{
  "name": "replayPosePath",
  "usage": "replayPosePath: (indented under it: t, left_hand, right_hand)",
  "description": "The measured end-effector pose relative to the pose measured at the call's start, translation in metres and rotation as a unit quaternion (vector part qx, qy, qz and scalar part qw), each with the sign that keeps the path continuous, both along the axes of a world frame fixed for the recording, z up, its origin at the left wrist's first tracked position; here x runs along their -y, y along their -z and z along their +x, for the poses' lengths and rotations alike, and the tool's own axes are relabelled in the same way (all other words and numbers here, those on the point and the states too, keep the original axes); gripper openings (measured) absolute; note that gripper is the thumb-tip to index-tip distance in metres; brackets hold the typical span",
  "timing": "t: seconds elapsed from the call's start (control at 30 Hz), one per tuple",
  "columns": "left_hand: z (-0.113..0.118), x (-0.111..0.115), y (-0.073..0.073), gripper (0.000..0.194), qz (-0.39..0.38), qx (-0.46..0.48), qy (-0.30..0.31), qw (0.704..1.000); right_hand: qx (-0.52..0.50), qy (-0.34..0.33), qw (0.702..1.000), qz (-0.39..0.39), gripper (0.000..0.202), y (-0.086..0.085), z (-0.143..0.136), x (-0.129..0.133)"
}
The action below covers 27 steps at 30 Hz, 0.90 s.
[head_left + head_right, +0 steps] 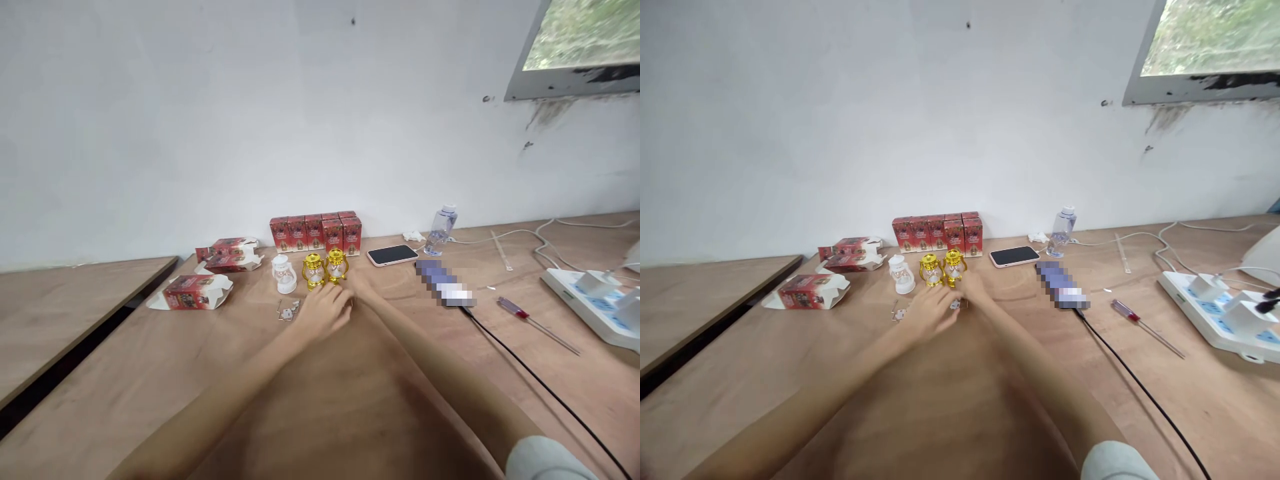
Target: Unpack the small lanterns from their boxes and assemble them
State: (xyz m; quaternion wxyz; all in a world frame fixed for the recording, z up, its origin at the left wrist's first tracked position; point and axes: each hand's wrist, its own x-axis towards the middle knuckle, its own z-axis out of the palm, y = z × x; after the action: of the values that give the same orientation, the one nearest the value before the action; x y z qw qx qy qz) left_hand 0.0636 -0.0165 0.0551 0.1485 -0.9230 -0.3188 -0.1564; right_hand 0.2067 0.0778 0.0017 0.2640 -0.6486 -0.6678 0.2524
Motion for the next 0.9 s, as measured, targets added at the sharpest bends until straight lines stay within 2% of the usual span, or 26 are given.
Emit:
replayPosePath:
  t: [0.1, 0.2, 0.3, 0.47, 0.6, 0.7, 0.8, 0.9]
  left_hand:
    - [-0.012, 0.027, 0.036, 0.018, -0.09, 0.023, 0.017, 0.996]
    - [-0.014, 0.039, 0.05, 0.016, -0.144, 0.032, 0.019, 0.989]
    - [-0.013, 0.04, 0.049, 0.016, -0.153, 0.044, 0.028, 0.987]
    - [-0.014, 0.038, 0.05, 0.015, -0.161, 0.052, 0.039, 0.985]
    - [-0.016, 0.039, 0.053, 0.016, -0.163, 0.06, 0.041, 0.984]
    - [-0.016, 0.04, 0.052, 0.016, -0.162, 0.06, 0.04, 0.984]
    - [-0.016, 0.04, 0.052, 0.016, -0.16, 0.057, 0.042, 0.985]
    - [-0.016, 0.04, 0.053, 0.016, -0.157, 0.056, 0.041, 0.985]
  right_hand:
    - [0.017, -0.03, 0.993, -0.11, 0.027, -0.006, -0.001, -0.004]
    - [0.023, -0.044, 0.982, -0.182, 0.028, -0.009, -0.001, -0.006]
    - [0.036, -0.05, 0.977, -0.202, 0.031, -0.014, 0.0, -0.006]
    - [0.071, -0.062, 0.978, -0.184, 0.029, -0.023, 0.001, -0.005]
    - [0.098, -0.068, 0.982, -0.146, 0.03, -0.026, -0.001, -0.002]
    - [0.125, -0.06, 0.984, -0.113, 0.023, -0.03, -0.003, 0.002]
    - [0.149, -0.045, 0.985, -0.072, 0.011, -0.037, -0.002, 0.012]
    - [0.159, -0.029, 0.986, -0.028, 0.008, -0.044, 0.0, 0.027]
